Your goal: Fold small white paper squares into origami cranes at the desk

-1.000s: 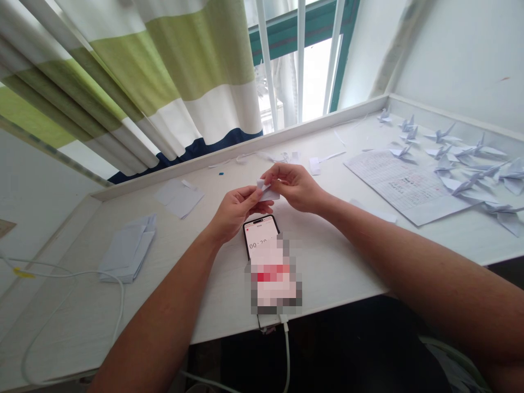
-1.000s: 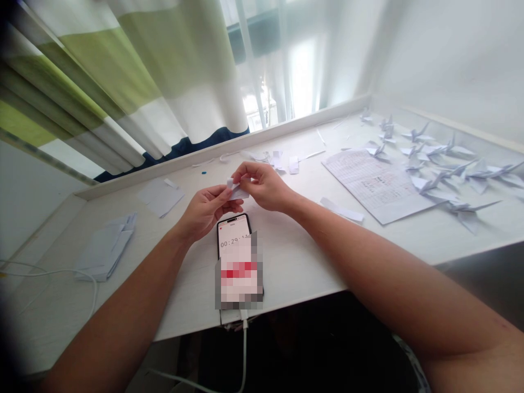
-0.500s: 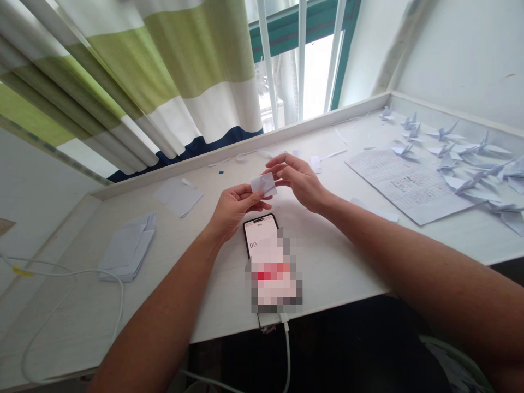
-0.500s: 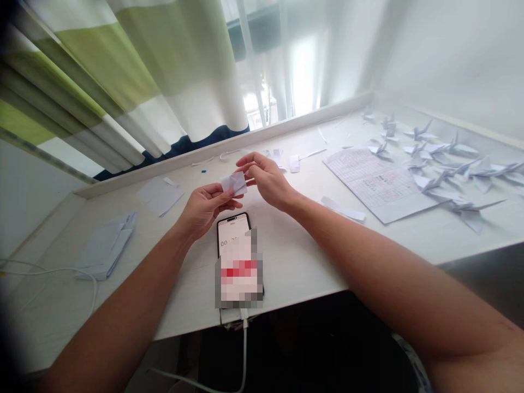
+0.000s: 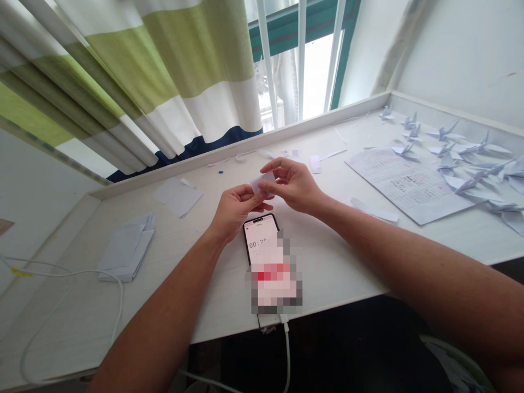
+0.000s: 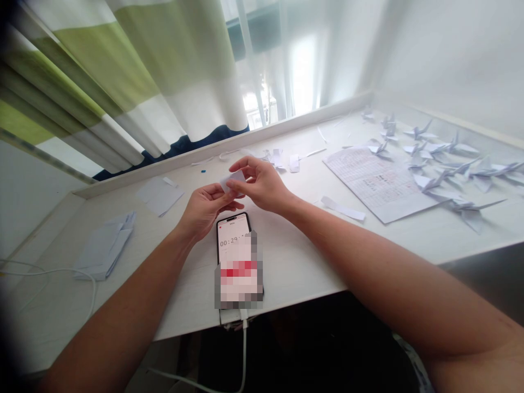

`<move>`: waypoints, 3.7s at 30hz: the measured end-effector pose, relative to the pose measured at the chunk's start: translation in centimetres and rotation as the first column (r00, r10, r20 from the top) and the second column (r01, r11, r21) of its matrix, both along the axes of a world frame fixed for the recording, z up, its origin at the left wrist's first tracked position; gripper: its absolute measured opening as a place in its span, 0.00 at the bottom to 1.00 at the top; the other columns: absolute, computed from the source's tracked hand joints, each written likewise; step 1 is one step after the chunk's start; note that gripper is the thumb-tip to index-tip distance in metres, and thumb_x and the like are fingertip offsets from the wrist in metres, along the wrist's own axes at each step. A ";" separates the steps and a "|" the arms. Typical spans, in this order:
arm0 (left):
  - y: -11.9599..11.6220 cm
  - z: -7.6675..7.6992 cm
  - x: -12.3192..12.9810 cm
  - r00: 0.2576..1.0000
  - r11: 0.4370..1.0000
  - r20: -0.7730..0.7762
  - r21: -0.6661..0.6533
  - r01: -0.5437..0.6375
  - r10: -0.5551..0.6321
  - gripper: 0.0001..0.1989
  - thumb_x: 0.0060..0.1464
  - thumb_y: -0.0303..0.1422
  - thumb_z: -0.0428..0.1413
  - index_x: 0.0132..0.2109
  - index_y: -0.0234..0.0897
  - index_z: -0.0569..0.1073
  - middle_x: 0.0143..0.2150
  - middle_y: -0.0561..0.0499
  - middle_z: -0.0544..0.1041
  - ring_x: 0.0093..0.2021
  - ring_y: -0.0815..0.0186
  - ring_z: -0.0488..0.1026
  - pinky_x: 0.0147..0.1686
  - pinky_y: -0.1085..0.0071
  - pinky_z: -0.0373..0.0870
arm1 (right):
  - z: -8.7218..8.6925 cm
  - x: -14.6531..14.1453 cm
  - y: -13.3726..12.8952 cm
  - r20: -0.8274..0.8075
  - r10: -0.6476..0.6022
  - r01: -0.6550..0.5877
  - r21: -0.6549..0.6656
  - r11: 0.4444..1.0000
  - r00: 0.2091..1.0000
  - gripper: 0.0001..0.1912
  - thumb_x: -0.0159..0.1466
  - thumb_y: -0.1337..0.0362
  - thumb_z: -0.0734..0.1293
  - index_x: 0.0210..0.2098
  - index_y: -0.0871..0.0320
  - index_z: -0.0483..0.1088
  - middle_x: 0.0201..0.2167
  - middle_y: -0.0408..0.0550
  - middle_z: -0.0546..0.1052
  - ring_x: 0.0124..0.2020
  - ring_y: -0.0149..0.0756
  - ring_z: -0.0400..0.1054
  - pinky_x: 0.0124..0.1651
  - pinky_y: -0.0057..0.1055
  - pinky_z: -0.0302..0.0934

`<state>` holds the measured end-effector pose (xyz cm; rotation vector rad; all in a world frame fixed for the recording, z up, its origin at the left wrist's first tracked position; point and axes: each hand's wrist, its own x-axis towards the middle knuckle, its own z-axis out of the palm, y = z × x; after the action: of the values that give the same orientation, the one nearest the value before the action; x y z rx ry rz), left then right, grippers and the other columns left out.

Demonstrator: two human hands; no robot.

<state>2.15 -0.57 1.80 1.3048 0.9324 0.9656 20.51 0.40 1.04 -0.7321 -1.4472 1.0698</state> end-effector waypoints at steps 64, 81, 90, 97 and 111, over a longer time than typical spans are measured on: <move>0.9 -0.2 0.0 0.955 0.943 0.121 0.166 -0.289 0.271 0.15 0.50 0.45 0.72 0.41 0.42 0.85 0.38 0.51 0.84 0.36 0.66 0.78 0.35 0.71 0.71 | -0.1 -0.6 0.0 -0.055 -0.033 0.029 -0.080 0.996 0.998 0.16 0.60 0.53 0.79 0.33 0.58 0.76 0.31 0.45 0.81 0.34 0.35 0.76 0.42 0.37 0.72; 1.1 -0.2 -0.4 0.941 0.891 0.103 0.302 -0.339 0.323 0.12 0.49 0.38 0.72 0.41 0.41 0.85 0.38 0.50 0.85 0.37 0.65 0.80 0.35 0.71 0.75 | -0.2 -0.6 0.0 -0.045 -0.025 0.022 -0.072 0.997 0.999 0.16 0.59 0.53 0.79 0.34 0.59 0.77 0.31 0.45 0.81 0.32 0.33 0.74 0.39 0.35 0.71; 1.4 -0.6 -0.7 0.986 0.891 0.014 0.426 -0.157 0.167 0.12 0.56 0.43 0.69 0.41 0.41 0.84 0.42 0.48 0.84 0.43 0.62 0.79 0.39 0.68 0.77 | -0.4 -0.1 0.4 -0.135 -0.045 0.027 -0.130 0.991 0.990 0.22 0.56 0.46 0.81 0.34 0.57 0.75 0.31 0.43 0.78 0.32 0.33 0.73 0.37 0.34 0.72; 1.6 -1.1 -1.0 0.975 0.838 -0.088 0.531 -0.126 0.203 0.10 0.58 0.43 0.68 0.40 0.42 0.83 0.45 0.47 0.82 0.46 0.61 0.78 0.42 0.68 0.75 | -0.4 -0.2 0.4 -0.145 0.006 -0.029 -0.158 0.987 0.989 0.24 0.54 0.45 0.82 0.34 0.57 0.76 0.29 0.43 0.78 0.31 0.32 0.72 0.35 0.33 0.71; 1.2 -0.5 -0.4 0.968 0.862 0.017 0.452 -0.230 0.249 0.11 0.53 0.39 0.71 0.41 0.39 0.83 0.38 0.49 0.83 0.36 0.64 0.79 0.37 0.67 0.78 | -0.8 -0.7 0.3 -0.166 0.014 -0.046 -0.190 0.981 0.986 0.23 0.55 0.47 0.82 0.36 0.58 0.77 0.31 0.44 0.79 0.34 0.34 0.74 0.42 0.37 0.74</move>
<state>1.79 0.63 1.30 1.6268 0.9512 1.4164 19.81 0.65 0.23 -0.7429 -1.2290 1.2771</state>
